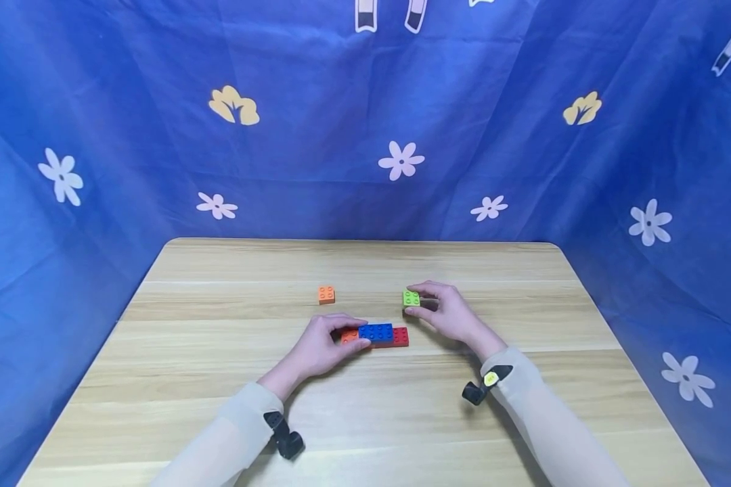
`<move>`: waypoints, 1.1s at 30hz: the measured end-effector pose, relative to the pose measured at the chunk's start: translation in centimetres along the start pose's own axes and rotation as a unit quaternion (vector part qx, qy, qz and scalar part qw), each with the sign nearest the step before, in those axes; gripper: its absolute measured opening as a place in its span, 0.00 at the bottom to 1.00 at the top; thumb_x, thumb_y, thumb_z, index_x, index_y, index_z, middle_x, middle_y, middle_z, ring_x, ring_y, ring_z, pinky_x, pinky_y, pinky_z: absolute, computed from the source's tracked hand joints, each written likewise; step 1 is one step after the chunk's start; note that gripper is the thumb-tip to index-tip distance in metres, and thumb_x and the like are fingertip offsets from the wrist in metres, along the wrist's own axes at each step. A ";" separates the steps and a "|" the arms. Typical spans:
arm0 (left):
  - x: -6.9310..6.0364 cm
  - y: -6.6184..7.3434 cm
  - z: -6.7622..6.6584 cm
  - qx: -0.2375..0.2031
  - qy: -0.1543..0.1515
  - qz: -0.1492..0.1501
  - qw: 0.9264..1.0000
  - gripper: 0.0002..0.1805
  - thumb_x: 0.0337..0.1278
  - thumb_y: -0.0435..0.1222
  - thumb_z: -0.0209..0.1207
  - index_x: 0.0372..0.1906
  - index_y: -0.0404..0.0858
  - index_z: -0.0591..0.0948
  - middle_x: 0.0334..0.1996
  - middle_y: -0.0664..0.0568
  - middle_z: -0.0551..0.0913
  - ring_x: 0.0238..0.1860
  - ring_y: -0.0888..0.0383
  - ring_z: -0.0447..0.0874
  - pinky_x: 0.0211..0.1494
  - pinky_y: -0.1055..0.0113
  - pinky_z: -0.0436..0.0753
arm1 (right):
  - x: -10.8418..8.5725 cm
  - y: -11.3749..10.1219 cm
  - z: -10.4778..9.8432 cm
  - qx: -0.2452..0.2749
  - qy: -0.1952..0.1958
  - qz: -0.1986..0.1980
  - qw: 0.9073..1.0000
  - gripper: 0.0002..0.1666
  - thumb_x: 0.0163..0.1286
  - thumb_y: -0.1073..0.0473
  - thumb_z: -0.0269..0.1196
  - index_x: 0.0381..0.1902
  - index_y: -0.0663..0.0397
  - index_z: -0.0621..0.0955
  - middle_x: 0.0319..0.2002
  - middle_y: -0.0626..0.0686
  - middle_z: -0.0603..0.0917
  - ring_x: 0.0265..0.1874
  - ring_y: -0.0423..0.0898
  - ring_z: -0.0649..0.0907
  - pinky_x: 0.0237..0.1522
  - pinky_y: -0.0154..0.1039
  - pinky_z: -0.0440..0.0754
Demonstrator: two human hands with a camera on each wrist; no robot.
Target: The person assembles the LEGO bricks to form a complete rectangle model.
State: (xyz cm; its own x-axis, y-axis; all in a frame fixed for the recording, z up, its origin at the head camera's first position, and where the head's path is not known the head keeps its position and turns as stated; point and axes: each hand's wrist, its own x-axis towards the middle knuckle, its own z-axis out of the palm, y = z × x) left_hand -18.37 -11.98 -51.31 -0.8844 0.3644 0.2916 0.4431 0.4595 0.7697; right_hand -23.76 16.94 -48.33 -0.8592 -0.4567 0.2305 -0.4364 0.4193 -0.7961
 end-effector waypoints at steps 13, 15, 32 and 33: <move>0.1 -0.1 -0.1 0.001 -0.002 0.003 1.000 0.19 0.44 0.53 0.68 0.45 0.58 0.83 0.42 0.69 0.81 0.45 0.69 0.78 0.50 0.68 0.76 | -0.6 -1.1 0.5 0.010 -0.014 -0.004 1.000 0.26 0.58 0.57 0.69 0.55 0.53 0.78 0.49 0.43 0.80 0.49 0.44 0.80 0.51 0.47 0.76; 0.1 -0.1 -0.1 0.003 0.000 0.005 1.000 0.19 0.43 0.53 0.68 0.45 0.58 0.83 0.42 0.69 0.81 0.45 0.69 0.78 0.50 0.67 0.76 | -0.7 -1.2 0.5 0.010 -0.017 -0.002 1.000 0.26 0.58 0.56 0.69 0.55 0.51 0.78 0.50 0.43 0.79 0.49 0.43 0.79 0.51 0.47 0.76; 0.1 0.0 -0.1 -0.001 -0.003 -0.003 1.000 0.20 0.43 0.53 0.68 0.46 0.55 0.84 0.42 0.69 0.81 0.45 0.69 0.78 0.49 0.67 0.76 | -2.0 -1.4 1.3 -0.027 -0.013 -0.032 0.999 0.24 0.56 0.52 0.70 0.52 0.46 0.80 0.48 0.41 0.80 0.47 0.43 0.80 0.51 0.47 0.76; 0.1 -0.1 -0.1 -0.001 -0.003 -0.003 1.000 0.20 0.44 0.53 0.68 0.46 0.55 0.84 0.42 0.69 0.81 0.45 0.69 0.78 0.49 0.68 0.76 | -2.1 -1.4 1.4 -0.029 -0.016 -0.031 0.999 0.25 0.56 0.51 0.69 0.53 0.46 0.80 0.49 0.41 0.80 0.47 0.42 0.80 0.52 0.46 0.76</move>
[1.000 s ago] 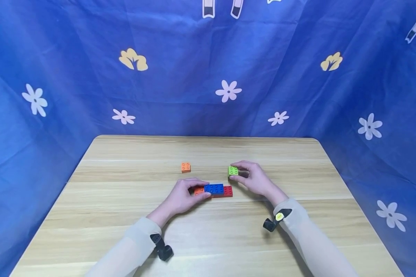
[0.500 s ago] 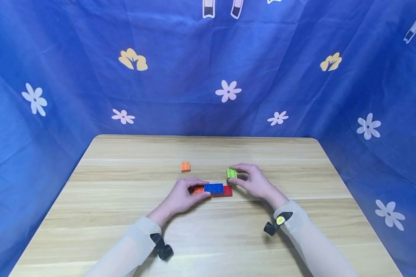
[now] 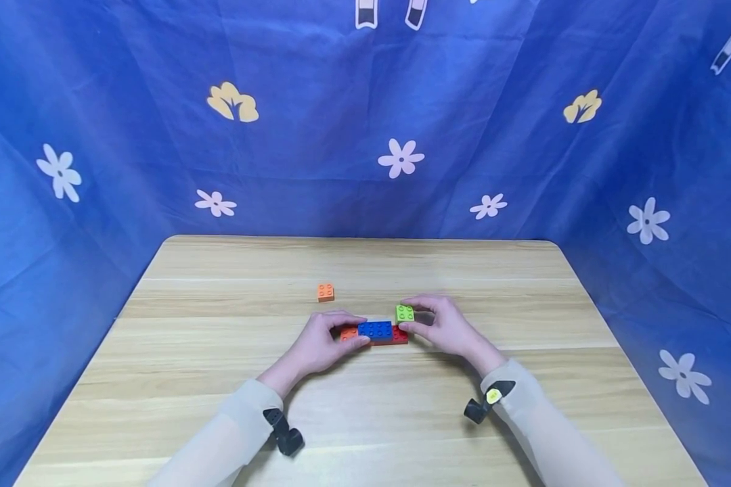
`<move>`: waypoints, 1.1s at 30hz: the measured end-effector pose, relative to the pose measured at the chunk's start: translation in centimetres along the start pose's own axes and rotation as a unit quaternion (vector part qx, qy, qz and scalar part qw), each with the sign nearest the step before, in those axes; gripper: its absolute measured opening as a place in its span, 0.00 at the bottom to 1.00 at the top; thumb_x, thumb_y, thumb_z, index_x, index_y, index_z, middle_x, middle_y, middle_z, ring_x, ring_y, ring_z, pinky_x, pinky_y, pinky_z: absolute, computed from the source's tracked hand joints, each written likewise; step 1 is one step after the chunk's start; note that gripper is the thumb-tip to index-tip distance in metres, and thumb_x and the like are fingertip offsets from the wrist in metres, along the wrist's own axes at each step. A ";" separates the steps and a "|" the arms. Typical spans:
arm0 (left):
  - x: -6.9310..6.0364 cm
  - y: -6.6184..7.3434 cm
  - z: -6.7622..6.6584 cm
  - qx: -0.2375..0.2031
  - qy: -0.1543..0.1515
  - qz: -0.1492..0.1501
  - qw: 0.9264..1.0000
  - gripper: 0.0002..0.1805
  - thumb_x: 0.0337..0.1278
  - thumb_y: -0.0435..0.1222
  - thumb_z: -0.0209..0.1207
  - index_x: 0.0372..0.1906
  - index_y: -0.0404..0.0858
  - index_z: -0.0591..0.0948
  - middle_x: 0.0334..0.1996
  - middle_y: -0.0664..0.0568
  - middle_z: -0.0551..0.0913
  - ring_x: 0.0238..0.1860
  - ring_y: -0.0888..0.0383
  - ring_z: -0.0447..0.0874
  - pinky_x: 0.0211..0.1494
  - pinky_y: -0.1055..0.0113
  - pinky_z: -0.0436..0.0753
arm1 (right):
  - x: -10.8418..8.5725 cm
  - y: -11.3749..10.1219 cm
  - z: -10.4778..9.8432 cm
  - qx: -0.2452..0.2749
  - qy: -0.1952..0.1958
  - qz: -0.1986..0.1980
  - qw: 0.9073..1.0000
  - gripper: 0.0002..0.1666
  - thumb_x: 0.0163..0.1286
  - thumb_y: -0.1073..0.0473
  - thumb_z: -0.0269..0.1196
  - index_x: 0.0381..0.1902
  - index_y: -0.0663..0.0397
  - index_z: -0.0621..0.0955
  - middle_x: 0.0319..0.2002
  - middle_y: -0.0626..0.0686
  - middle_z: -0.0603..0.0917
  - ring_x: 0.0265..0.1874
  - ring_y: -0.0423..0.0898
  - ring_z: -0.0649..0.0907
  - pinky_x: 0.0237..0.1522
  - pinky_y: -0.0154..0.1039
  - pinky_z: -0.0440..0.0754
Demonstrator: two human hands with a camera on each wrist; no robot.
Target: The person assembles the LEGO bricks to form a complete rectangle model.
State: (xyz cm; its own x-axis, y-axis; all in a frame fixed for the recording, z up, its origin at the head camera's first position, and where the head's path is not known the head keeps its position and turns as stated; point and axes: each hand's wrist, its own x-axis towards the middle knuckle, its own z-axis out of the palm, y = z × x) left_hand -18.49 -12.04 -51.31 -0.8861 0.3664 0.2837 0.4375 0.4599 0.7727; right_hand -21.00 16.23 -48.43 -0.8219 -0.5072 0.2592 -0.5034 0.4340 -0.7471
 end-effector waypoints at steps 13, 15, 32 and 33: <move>0.0 -0.1 0.1 -0.009 0.000 -0.004 1.000 0.20 0.43 0.54 0.68 0.45 0.57 0.83 0.42 0.69 0.81 0.45 0.69 0.78 0.48 0.68 0.77 | -0.8 0.3 0.9 -0.006 -0.031 0.008 0.999 0.29 0.56 0.47 0.69 0.54 0.51 0.79 0.51 0.43 0.80 0.53 0.40 0.76 0.58 0.39 0.69; 0.1 -0.1 0.1 -0.011 0.001 -0.003 1.000 0.20 0.43 0.54 0.68 0.46 0.57 0.83 0.42 0.68 0.81 0.45 0.69 0.78 0.48 0.67 0.77 | -0.8 0.3 0.9 -0.013 -0.033 0.006 0.999 0.29 0.56 0.46 0.69 0.54 0.50 0.79 0.51 0.43 0.80 0.54 0.39 0.76 0.58 0.40 0.69; 0.0 -0.1 0.0 -0.010 -0.001 -0.002 1.000 0.20 0.43 0.53 0.68 0.46 0.55 0.84 0.41 0.68 0.81 0.44 0.69 0.79 0.47 0.69 0.78 | -0.8 0.2 1.0 -0.024 -0.055 0.019 0.998 0.22 0.62 0.43 0.62 0.53 0.42 0.80 0.48 0.40 0.81 0.50 0.38 0.78 0.54 0.40 0.73; 0.0 0.0 0.0 -0.011 -0.001 -0.002 1.000 0.20 0.43 0.54 0.68 0.46 0.55 0.84 0.41 0.69 0.81 0.44 0.69 0.79 0.46 0.69 0.78 | -0.8 0.2 1.0 -0.027 -0.056 0.021 0.998 0.22 0.63 0.43 0.62 0.53 0.42 0.80 0.48 0.40 0.81 0.51 0.38 0.77 0.54 0.40 0.73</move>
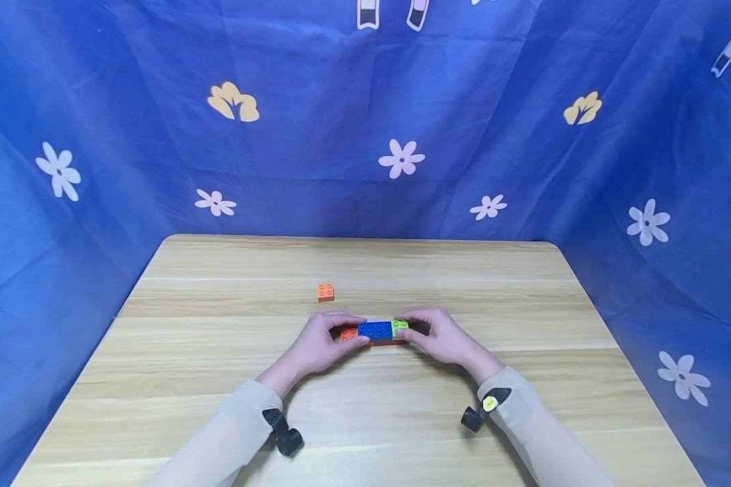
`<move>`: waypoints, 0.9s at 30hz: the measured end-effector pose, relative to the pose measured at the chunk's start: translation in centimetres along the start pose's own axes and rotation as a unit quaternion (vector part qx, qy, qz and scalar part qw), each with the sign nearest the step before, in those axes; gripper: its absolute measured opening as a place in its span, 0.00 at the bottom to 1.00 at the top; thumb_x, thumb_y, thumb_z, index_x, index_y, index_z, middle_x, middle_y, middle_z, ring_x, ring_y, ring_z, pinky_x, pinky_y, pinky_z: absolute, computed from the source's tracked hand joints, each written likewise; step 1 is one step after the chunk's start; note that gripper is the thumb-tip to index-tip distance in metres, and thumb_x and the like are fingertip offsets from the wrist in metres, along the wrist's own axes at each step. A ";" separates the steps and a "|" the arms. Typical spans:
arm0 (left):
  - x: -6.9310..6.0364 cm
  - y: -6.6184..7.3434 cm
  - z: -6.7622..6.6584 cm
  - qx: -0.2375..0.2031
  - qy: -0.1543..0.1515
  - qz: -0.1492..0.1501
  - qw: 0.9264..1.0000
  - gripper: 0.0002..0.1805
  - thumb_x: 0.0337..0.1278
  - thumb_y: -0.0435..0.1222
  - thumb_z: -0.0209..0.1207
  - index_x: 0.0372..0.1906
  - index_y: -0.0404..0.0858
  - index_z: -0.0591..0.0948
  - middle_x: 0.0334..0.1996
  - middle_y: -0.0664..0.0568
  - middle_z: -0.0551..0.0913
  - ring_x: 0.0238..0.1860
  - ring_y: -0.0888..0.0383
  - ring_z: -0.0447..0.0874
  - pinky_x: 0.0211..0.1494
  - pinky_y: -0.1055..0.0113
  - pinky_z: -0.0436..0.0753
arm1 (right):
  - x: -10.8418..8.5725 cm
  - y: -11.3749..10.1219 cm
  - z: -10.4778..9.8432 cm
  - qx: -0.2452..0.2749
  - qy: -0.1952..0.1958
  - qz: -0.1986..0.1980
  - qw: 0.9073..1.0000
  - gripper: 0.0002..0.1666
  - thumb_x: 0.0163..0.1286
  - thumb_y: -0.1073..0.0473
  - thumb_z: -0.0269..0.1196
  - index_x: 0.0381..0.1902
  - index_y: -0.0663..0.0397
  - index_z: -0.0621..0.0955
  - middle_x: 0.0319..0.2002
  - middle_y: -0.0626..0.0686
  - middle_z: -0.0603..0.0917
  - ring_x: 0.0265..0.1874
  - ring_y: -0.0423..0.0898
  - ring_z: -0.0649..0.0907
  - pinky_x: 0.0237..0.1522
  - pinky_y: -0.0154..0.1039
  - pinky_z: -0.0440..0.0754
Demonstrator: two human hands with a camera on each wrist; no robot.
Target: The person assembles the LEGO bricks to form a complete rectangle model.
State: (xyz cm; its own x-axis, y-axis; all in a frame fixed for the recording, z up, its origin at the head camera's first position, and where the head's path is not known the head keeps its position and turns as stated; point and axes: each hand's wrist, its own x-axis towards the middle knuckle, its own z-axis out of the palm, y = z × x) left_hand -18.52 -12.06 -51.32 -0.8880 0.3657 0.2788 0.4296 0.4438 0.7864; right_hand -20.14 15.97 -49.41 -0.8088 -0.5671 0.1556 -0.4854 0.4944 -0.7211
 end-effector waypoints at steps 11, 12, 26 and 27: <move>0.1 0.0 -0.2 -0.002 0.003 0.008 1.000 0.20 0.43 0.53 0.68 0.45 0.57 0.83 0.41 0.68 0.81 0.44 0.68 0.79 0.47 0.67 0.78 | 0.3 0.0 0.1 -0.044 0.005 -0.024 0.999 0.21 0.63 0.43 0.62 0.53 0.39 0.80 0.48 0.41 0.81 0.50 0.38 0.78 0.53 0.40 0.74; 0.1 0.0 -0.2 -0.001 0.003 0.008 1.000 0.19 0.43 0.53 0.68 0.45 0.57 0.83 0.41 0.68 0.81 0.44 0.68 0.79 0.47 0.67 0.78 | 0.3 0.0 0.2 -0.049 0.007 -0.028 0.998 0.21 0.63 0.43 0.62 0.53 0.39 0.80 0.48 0.41 0.82 0.50 0.39 0.78 0.53 0.40 0.75; -0.1 0.0 -0.1 -0.004 0.000 -0.003 1.000 0.21 0.43 0.53 0.68 0.46 0.54 0.84 0.42 0.67 0.81 0.44 0.67 0.79 0.46 0.67 0.78 | -0.3 0.5 1.6 -0.064 0.062 -0.074 0.993 0.22 0.63 0.46 0.62 0.55 0.42 0.80 0.48 0.42 0.81 0.49 0.38 0.79 0.50 0.37 0.76; -0.1 0.0 -0.1 -0.004 0.000 -0.003 1.000 0.21 0.43 0.53 0.68 0.46 0.54 0.84 0.42 0.67 0.81 0.44 0.67 0.79 0.46 0.67 0.78 | -0.4 0.5 1.6 -0.060 0.063 -0.070 0.994 0.22 0.63 0.46 0.62 0.55 0.42 0.80 0.48 0.42 0.81 0.49 0.39 0.79 0.50 0.38 0.76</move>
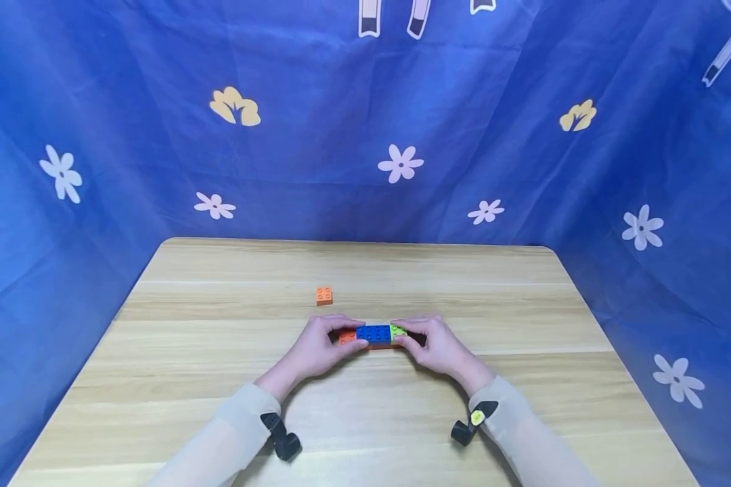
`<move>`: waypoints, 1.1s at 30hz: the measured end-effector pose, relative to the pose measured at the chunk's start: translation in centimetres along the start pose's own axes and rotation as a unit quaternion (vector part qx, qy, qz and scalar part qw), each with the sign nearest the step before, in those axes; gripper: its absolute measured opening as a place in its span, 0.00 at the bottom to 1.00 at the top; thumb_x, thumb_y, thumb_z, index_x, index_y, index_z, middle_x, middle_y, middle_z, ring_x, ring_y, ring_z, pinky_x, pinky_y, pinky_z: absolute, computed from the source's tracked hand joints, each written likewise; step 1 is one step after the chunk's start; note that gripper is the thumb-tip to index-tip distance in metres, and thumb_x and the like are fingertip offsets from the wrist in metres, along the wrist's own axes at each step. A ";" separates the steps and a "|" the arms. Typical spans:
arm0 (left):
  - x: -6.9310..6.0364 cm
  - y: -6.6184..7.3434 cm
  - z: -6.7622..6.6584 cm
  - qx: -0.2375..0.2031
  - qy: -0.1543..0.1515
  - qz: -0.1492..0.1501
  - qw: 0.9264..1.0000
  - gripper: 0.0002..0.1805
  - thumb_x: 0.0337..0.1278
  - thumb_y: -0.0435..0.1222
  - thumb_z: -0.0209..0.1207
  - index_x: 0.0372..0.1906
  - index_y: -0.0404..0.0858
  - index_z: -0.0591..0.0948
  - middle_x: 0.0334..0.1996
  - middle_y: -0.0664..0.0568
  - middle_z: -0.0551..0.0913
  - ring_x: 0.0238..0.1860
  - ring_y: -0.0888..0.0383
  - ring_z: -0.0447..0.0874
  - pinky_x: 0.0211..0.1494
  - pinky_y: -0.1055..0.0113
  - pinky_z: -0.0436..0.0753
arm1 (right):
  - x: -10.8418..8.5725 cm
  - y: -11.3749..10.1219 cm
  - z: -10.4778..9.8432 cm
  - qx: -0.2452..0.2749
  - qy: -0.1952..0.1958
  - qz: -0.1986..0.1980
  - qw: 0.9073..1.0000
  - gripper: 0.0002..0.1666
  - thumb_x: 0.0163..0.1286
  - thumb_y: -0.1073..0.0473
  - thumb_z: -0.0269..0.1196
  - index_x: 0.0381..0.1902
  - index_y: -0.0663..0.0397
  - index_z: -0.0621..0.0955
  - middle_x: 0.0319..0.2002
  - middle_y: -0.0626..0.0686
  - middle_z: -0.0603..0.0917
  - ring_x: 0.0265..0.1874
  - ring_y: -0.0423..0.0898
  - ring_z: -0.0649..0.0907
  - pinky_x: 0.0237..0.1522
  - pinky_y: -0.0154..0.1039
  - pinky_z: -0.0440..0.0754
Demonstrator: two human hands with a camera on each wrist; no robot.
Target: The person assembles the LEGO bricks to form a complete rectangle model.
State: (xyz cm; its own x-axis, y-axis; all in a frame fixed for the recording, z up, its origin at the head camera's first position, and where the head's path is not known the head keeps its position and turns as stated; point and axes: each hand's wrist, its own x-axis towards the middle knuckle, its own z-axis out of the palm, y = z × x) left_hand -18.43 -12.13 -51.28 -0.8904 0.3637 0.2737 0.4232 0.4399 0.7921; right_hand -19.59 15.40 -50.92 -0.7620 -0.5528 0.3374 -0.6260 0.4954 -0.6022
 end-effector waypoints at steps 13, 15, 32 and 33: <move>0.0 0.1 -0.1 0.006 -0.006 -0.019 1.000 0.21 0.43 0.55 0.67 0.46 0.57 0.83 0.42 0.69 0.81 0.45 0.69 0.78 0.48 0.68 0.77 | -0.2 0.0 0.2 0.027 0.001 0.030 0.999 0.22 0.63 0.46 0.63 0.54 0.39 0.80 0.49 0.40 0.81 0.49 0.36 0.79 0.52 0.36 0.75; 0.1 0.1 -0.2 0.000 -0.010 -0.018 1.000 0.21 0.42 0.55 0.68 0.46 0.56 0.83 0.41 0.67 0.81 0.44 0.68 0.78 0.47 0.67 0.77 | -0.2 -0.1 0.2 0.025 0.000 0.031 0.999 0.22 0.63 0.46 0.63 0.54 0.41 0.80 0.49 0.41 0.81 0.49 0.37 0.79 0.53 0.36 0.74; 2.5 -0.7 -5.1 0.015 0.022 -0.002 1.000 0.27 0.45 0.51 0.67 0.52 0.46 0.81 0.47 0.57 0.82 0.44 0.56 0.81 0.50 0.58 0.78 | -0.4 -0.2 0.2 0.026 0.000 0.029 0.999 0.23 0.64 0.46 0.62 0.55 0.44 0.79 0.51 0.44 0.80 0.51 0.40 0.78 0.54 0.40 0.74; 2.7 -1.2 -5.5 0.021 0.037 -0.001 0.999 0.26 0.45 0.51 0.68 0.52 0.47 0.81 0.48 0.57 0.81 0.46 0.56 0.81 0.50 0.58 0.78 | -0.4 -0.2 0.2 0.027 0.001 0.029 0.999 0.23 0.64 0.46 0.62 0.55 0.44 0.79 0.51 0.44 0.80 0.51 0.39 0.78 0.54 0.39 0.74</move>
State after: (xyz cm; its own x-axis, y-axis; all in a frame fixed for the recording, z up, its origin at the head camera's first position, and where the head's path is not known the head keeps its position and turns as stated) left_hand -22.27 -16.19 -48.42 -0.9002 0.3020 0.3138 0.4275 0.4754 0.7689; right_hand -19.14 15.34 -51.05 -0.7965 -0.5235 0.3026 -0.5719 0.4896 -0.6582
